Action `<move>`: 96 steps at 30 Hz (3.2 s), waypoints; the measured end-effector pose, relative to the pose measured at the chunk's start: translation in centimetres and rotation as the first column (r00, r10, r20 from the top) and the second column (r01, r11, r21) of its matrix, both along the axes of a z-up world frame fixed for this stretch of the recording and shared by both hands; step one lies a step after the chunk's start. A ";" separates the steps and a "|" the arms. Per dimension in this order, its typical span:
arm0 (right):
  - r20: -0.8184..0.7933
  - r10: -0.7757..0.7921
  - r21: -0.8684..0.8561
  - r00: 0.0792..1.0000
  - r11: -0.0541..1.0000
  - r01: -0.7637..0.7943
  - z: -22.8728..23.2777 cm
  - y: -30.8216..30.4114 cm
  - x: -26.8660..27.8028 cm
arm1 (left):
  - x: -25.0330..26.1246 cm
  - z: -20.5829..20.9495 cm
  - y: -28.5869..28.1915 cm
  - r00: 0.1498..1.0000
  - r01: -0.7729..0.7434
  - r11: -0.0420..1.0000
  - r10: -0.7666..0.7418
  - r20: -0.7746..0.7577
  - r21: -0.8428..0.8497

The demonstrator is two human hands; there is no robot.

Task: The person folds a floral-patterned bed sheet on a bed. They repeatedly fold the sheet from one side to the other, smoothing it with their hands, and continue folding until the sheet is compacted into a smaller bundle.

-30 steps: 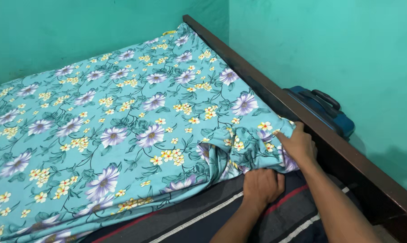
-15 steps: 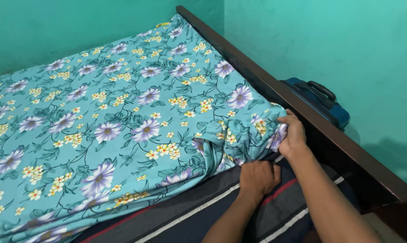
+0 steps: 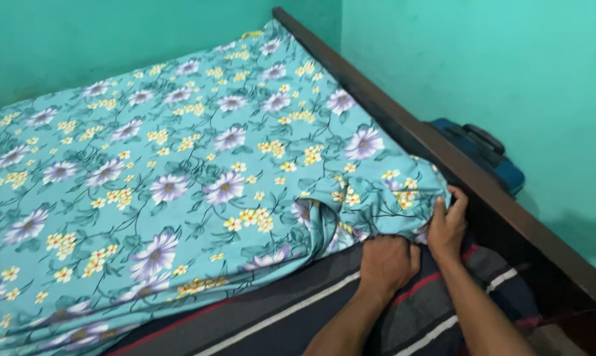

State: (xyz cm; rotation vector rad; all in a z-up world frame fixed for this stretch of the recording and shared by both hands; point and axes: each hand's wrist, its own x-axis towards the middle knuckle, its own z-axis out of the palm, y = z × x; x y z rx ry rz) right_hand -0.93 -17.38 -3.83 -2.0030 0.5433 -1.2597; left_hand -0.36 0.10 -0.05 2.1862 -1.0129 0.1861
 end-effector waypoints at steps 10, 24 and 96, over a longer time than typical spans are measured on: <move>-0.048 -0.029 -0.055 0.998 0.998 0.027 0.6 0.5 0.1 | 0.6 2.8 0.7 0.977 -0.211 0.969 0.209 -0.029 -0.132; -0.139 -0.040 -0.090 0.990 0.996 0.027 0.8 1.0 0.3 | 7.3 -3.7 1.0 0.988 0.002 0.995 -0.016 0.153 0.097; -0.393 0.269 -0.493 0.879 0.745 -0.449 5.3 17.7 1.8 | 5.2 1.9 18.2 0.918 -0.373 0.911 0.389 0.070 -0.175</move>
